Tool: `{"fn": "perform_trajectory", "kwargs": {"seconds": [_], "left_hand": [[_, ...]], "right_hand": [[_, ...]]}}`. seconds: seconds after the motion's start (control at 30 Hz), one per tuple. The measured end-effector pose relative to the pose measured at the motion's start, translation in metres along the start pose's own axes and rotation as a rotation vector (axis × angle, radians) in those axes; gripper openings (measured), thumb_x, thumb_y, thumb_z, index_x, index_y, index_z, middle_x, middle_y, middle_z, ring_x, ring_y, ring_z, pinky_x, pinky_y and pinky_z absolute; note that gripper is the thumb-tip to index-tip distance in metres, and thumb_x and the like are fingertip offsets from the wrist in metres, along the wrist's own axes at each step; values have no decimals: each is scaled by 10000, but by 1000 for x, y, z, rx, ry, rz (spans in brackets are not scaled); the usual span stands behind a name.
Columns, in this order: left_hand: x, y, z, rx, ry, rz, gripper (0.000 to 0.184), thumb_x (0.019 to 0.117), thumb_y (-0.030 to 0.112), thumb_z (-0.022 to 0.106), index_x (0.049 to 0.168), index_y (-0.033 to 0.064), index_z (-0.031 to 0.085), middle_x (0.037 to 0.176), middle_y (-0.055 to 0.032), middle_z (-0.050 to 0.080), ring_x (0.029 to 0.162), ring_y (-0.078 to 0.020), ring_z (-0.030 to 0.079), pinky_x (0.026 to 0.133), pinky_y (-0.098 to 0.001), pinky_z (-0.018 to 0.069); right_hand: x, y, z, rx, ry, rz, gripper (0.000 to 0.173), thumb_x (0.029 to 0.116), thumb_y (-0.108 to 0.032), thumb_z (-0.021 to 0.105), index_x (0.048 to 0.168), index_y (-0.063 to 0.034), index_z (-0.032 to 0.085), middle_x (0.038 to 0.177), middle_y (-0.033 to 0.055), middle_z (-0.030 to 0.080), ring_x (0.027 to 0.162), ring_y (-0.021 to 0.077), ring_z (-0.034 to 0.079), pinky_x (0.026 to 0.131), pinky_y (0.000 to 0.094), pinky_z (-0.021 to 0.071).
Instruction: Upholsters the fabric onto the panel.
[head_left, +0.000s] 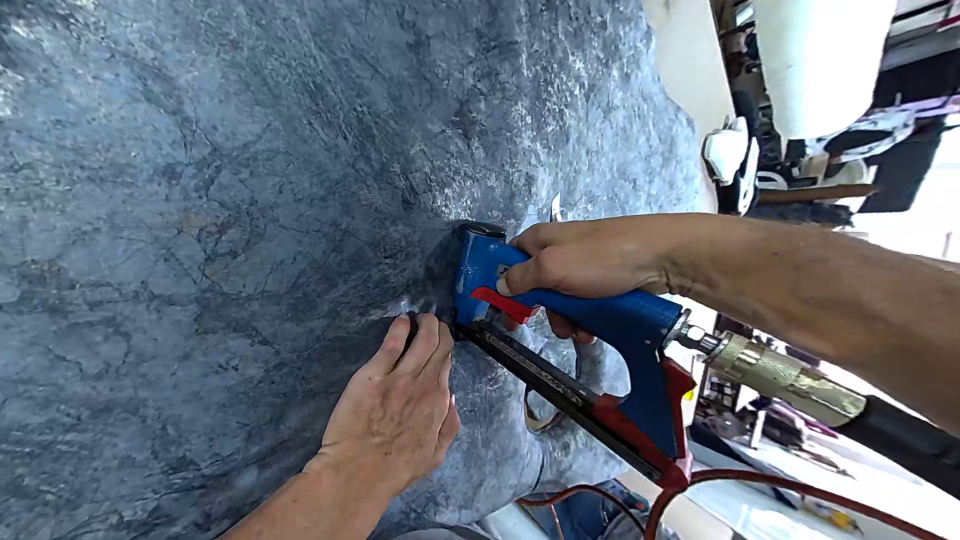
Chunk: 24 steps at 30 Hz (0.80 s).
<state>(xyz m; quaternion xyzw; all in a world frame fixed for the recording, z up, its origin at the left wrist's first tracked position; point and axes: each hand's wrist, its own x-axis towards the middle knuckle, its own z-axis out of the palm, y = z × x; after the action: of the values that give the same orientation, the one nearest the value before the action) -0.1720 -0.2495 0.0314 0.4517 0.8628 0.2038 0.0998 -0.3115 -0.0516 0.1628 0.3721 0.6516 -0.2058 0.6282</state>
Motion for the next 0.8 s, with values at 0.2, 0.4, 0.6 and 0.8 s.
{"fn": "perform_trajectory", "kwargs": {"seconds": [0.2,0.4,0.6,0.8], "left_hand": [[0,1,0,7,20,-3,607,997,444,295,1284,104,708,1431,-58,629,1429,-259,482,1200,-527,275],[1,0,-2,17,17,12,606,991,446,302,1262,97,717,1392,-83,649,1403,-290,504,1175,-539,308],[1,-3,-1,6,61,20,607,959,472,337,1226,95,730,1346,-99,671,1370,-293,533,1155,-536,336],[-16,-38,-16,-27,71,200,573,1054,415,308,1343,70,662,1459,-112,603,1447,-296,473,1210,-491,348]], "right_hand": [[-3,4,3,58,15,-21,204,1093,-236,462,1147,-54,537,878,132,715,506,209,643,452,326,558],[-5,16,5,242,11,-29,230,1099,-249,435,1184,-72,555,901,129,732,485,210,636,428,325,549],[1,16,1,171,-21,-53,238,1092,-254,445,1099,-49,568,816,127,701,490,193,629,442,317,548],[-15,20,12,289,88,-24,217,1079,-223,439,1101,-55,574,764,121,695,423,168,576,383,291,500]]}}
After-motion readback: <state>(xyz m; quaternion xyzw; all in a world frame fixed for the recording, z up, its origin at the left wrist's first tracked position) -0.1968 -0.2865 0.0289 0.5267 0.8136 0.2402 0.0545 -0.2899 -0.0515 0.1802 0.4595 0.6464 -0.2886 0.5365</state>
